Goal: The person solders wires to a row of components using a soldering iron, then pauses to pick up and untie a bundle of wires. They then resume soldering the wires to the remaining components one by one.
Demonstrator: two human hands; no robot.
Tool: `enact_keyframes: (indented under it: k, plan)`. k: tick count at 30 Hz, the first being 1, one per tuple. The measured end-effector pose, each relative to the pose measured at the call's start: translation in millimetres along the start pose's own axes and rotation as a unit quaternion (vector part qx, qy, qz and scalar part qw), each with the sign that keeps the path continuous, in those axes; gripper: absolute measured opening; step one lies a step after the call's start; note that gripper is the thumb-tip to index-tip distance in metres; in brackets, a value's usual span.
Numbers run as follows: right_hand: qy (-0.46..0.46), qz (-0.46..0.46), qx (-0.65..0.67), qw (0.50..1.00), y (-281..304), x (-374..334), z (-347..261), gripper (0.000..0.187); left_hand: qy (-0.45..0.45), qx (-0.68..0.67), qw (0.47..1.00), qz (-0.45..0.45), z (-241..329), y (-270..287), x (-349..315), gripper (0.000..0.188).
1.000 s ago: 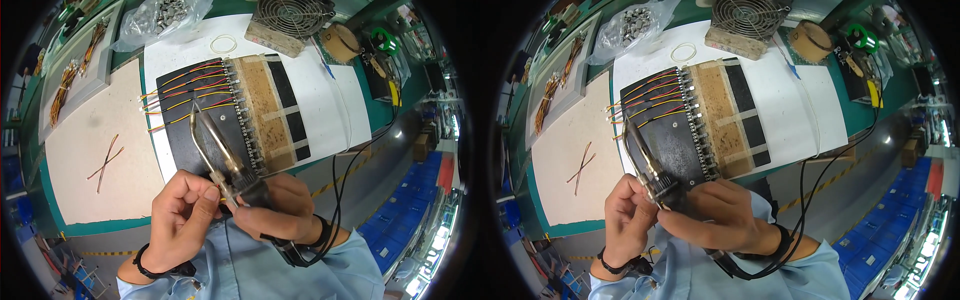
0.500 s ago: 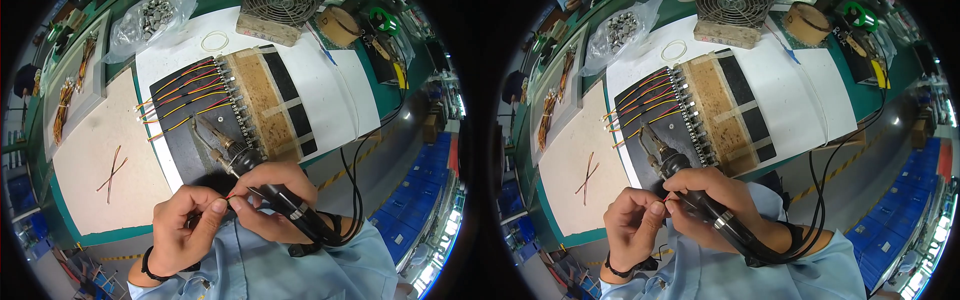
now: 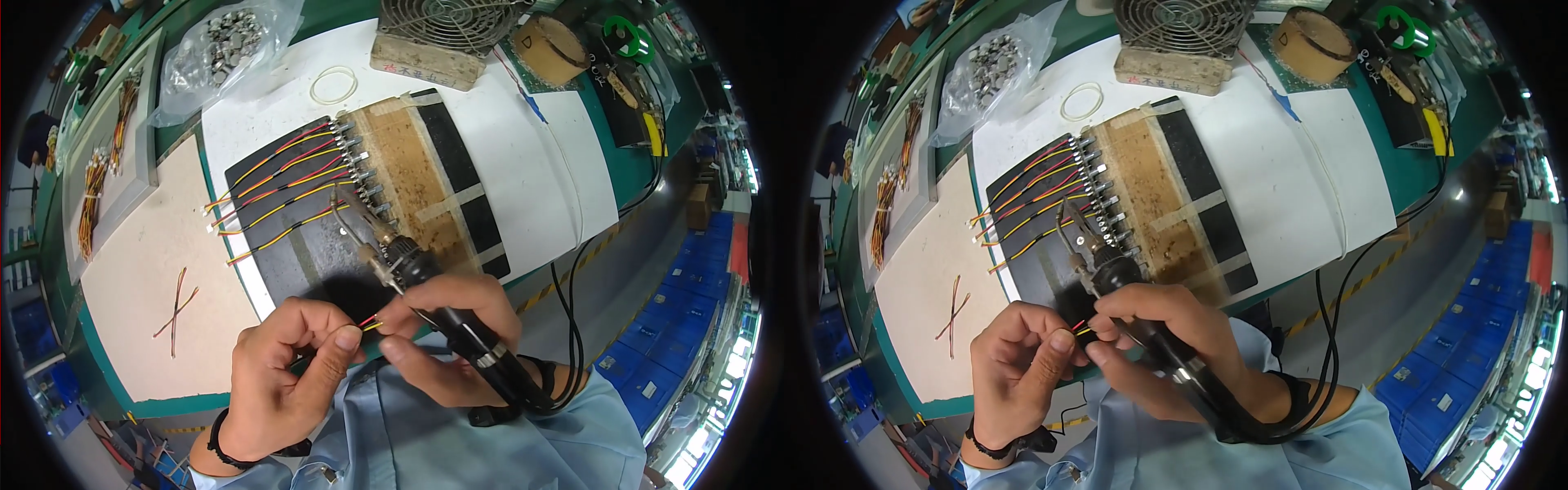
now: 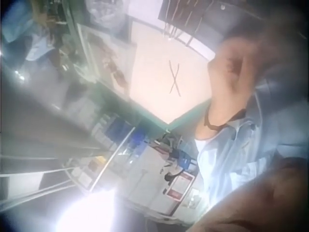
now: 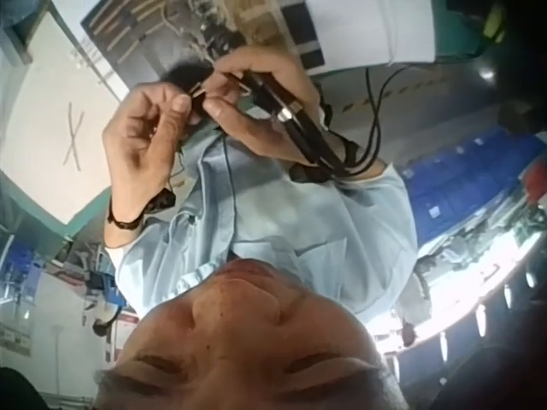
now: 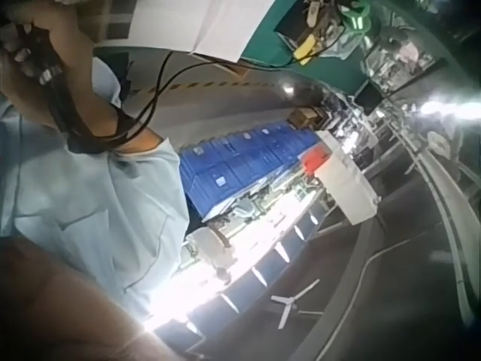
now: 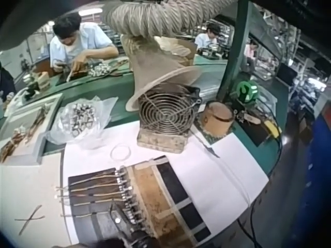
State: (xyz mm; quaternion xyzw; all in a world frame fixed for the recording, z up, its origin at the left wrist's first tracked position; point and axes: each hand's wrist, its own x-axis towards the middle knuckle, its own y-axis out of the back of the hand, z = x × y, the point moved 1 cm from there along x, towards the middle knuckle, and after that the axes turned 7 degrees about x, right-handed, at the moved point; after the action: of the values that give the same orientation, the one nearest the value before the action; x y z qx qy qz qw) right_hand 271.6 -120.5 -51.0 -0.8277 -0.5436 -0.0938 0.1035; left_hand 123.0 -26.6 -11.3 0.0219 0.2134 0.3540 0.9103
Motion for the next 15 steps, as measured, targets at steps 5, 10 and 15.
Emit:
enact_keyframes:
  k: [5,10,15]
  plan:
    - [0.001,0.008,0.014,1.000,5,7,8,0.036,-0.008,-0.010,1.000,-0.006,-1,-5,10,0.011]
    - [-0.002,0.075,0.039,0.996,0,6,9,0.032,0.034,-0.070,0.997,-0.002,2,-6,14,0.011]
    - [0.003,-0.005,-0.064,0.998,15,8,12,0.041,0.049,-0.033,0.998,-0.003,4,-1,25,0.011]
